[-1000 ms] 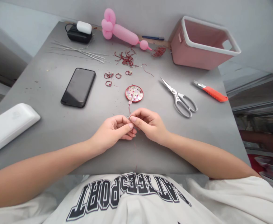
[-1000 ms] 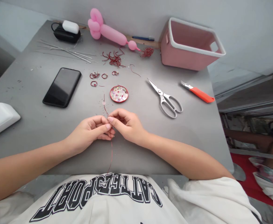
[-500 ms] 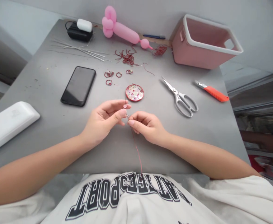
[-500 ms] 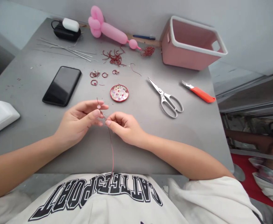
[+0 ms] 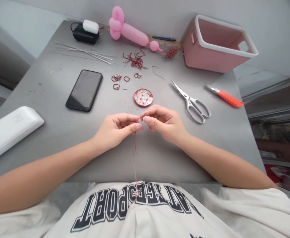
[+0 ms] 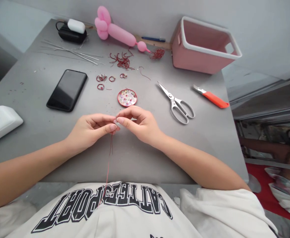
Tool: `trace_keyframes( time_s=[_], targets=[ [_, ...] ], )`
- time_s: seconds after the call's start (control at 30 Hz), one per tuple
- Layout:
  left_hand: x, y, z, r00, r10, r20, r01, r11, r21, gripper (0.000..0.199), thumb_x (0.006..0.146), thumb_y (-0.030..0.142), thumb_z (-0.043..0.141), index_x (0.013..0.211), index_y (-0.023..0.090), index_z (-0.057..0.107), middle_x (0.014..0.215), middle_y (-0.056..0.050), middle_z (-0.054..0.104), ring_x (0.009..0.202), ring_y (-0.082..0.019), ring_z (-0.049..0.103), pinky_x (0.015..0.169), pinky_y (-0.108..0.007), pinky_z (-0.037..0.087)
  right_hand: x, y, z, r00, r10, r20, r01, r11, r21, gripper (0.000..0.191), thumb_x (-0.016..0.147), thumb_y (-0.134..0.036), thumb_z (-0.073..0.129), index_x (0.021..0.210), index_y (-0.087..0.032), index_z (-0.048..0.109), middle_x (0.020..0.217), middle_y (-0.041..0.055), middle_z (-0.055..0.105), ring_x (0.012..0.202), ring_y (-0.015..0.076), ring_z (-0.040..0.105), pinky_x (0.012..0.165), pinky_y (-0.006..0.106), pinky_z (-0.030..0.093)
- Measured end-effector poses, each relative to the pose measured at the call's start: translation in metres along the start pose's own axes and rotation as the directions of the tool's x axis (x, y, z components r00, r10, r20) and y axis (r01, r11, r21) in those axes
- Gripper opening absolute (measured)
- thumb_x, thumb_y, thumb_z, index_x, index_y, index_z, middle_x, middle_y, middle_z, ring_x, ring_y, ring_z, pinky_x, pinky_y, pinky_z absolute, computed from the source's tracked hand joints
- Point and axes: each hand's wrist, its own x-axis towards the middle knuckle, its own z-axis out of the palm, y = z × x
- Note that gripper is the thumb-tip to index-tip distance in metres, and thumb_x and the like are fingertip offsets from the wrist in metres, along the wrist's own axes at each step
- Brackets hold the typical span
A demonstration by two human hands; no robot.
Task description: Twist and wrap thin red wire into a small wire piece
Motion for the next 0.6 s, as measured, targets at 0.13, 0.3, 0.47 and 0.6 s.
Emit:
trace_keyframes(
  time_s=[0.13,0.3,0.47,0.6],
  targets=[
    [0.0010,0.0001,-0.0015,0.996,-0.065,0.063,0.066,0.998,-0.024,0.031,0.071,0.037,0.084,0.092,0.016,0.075,0.076,-0.002,0.076,0.070,-0.016,0.069,0.076,-0.032,0.058,0.0021,-0.0025,-0.0023,0.999,0.018,0.036,-0.018,1.000,0.000,0.018,0.083,-0.033,0.072,0.079,-0.017,0.066,0.079,0.0016,0.063,0.068,0.0097,0.056,0.056,0.024,0.043],
    [0.0015,-0.0006,-0.0031,0.976,-0.123,0.178,0.141,0.985,-0.097,0.033,0.073,0.033,0.084,0.096,0.016,0.068,0.070,0.000,0.074,0.068,-0.014,0.069,0.072,-0.028,0.057,0.0029,-0.0061,-0.0068,0.993,0.058,0.105,-0.057,0.998,-0.014,0.011,0.078,-0.024,0.071,0.073,-0.016,0.065,0.071,0.0003,0.061,0.060,0.0079,0.051,0.053,0.023,0.041],
    [0.0008,-0.0007,-0.0018,0.967,-0.176,0.184,0.207,0.964,-0.165,0.038,0.073,0.037,0.084,0.099,0.016,0.065,0.077,-0.002,0.076,0.070,-0.013,0.070,0.074,-0.029,0.058,0.0032,-0.0080,-0.0084,0.999,0.015,0.046,-0.011,0.997,-0.079,0.009,0.074,-0.021,0.070,0.069,-0.017,0.064,0.071,0.0012,0.061,0.063,0.0096,0.052,0.054,0.023,0.043],
    [0.0006,-0.0015,-0.0033,0.944,-0.252,0.211,0.293,0.937,-0.192,0.041,0.071,0.041,0.085,0.099,0.017,0.066,0.079,-0.004,0.077,0.071,-0.015,0.072,0.073,-0.031,0.061,0.0041,-0.0080,-0.0082,1.000,-0.003,-0.022,0.001,0.998,-0.069,0.011,0.075,-0.022,0.069,0.068,-0.017,0.063,0.068,0.0001,0.059,0.060,0.0085,0.049,0.052,0.023,0.041]
  ],
)
